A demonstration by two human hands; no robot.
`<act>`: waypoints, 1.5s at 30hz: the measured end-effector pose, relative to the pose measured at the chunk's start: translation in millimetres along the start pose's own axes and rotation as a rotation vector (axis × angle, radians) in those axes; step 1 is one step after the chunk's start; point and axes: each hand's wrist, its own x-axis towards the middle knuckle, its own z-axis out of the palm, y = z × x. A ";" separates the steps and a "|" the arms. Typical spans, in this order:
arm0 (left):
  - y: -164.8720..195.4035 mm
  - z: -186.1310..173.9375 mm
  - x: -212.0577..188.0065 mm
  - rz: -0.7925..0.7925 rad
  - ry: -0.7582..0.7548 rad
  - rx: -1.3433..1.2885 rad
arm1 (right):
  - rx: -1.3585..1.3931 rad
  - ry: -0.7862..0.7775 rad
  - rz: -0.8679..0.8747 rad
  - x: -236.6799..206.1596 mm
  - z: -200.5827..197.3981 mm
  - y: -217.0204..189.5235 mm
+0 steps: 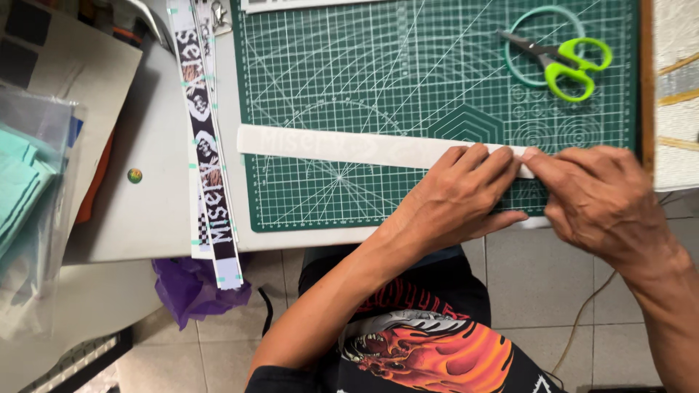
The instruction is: The person applies green adhesive tape to the edges of a printed sticker strip on a cutting mat. They use scissors to cut the tape, press it down, and fold the sticker edges over the tape to secure them.
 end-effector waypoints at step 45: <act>-21.4 1.2 -8.8 0.000 0.071 -0.032 | 0.477 0.088 0.563 7.7 32.8 -23.2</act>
